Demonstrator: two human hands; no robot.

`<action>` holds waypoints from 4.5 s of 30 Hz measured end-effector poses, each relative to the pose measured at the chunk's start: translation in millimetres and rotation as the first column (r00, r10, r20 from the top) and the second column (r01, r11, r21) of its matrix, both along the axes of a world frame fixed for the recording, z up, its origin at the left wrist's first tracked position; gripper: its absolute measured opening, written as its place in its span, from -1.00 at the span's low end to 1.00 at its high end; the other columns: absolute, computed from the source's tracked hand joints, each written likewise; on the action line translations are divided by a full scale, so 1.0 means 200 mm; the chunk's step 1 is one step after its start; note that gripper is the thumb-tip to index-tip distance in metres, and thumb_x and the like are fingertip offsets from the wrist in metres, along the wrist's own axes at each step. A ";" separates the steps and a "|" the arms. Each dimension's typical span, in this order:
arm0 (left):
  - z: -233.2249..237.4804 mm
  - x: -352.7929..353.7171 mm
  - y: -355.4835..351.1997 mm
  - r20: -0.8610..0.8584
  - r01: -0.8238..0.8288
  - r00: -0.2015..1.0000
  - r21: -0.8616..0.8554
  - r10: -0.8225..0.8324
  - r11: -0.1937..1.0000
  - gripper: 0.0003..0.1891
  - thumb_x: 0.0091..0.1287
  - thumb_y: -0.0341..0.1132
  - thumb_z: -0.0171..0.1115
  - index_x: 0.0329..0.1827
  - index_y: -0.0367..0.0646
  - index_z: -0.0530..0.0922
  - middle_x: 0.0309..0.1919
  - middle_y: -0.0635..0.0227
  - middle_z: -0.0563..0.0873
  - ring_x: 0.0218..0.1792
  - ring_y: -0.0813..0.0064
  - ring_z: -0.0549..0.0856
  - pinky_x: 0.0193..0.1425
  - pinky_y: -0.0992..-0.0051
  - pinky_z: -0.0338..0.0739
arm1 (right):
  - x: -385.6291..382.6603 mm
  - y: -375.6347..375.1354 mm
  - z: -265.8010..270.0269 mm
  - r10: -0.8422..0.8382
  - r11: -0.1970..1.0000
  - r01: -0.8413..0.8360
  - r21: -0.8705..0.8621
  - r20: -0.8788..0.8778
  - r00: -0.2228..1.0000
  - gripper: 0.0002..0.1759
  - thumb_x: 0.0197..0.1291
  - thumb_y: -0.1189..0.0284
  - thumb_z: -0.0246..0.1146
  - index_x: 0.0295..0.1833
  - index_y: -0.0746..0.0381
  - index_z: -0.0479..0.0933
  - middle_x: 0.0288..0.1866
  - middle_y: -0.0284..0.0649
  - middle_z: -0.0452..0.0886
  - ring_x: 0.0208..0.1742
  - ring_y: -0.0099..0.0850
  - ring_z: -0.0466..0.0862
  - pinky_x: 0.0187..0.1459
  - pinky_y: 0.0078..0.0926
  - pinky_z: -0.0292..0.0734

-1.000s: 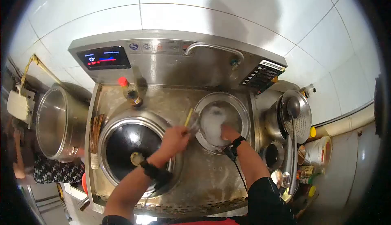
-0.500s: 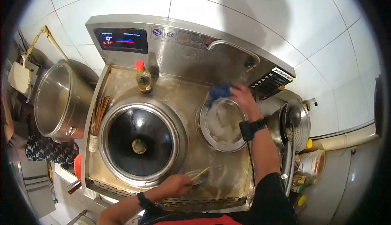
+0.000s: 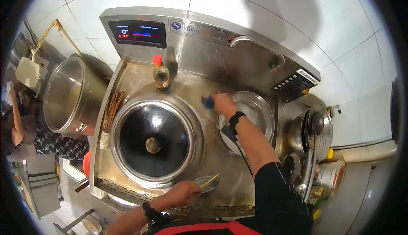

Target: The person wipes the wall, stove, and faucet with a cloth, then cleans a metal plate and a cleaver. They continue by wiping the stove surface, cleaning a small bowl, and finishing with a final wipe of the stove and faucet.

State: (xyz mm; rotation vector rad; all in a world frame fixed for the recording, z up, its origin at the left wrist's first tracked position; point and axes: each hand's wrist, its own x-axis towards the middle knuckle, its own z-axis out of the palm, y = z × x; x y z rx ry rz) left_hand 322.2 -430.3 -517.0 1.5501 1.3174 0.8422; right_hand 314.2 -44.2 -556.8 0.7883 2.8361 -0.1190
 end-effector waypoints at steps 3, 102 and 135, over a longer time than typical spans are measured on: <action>0.09 0.00 0.01 -0.104 0.019 0.994 -0.001 -0.019 1.000 -0.76 0.13 -0.33 0.32 -0.13 -0.13 0.62 -0.28 0.12 0.65 -0.19 -0.02 0.64 -0.11 0.13 0.53 | 0.13 -0.21 -0.07 0.263 0.961 -0.253 0.110 -0.084 0.961 -0.82 0.09 0.42 0.16 -0.17 0.16 0.57 -0.15 -0.12 0.62 -0.08 -0.13 0.65 -0.06 -0.19 0.55; -0.31 -0.37 1.14 -0.858 -0.031 0.489 0.162 0.157 0.986 -0.77 0.06 -0.16 0.25 -0.36 -0.11 0.71 -0.15 0.10 0.66 -0.05 0.08 0.61 0.11 0.18 0.46 | 1.07 -0.53 -0.11 -0.096 0.989 0.109 0.103 -0.128 0.987 -0.76 0.28 0.33 0.02 -0.24 0.19 0.57 -0.18 -0.11 0.67 -0.16 -0.07 0.66 -0.19 -0.04 0.48; -0.19 -0.32 0.97 -0.899 0.066 0.432 0.118 0.078 0.991 -0.60 0.12 -0.10 0.18 -0.14 -0.24 0.67 -0.09 0.05 0.62 0.12 0.05 0.48 0.28 0.15 0.30 | 1.07 -0.50 -0.14 -0.126 0.977 0.155 0.143 -0.197 0.972 -0.59 0.31 0.25 -0.04 -0.39 0.24 0.62 -0.37 -0.01 0.66 -0.28 -0.06 0.65 -0.12 -0.05 0.51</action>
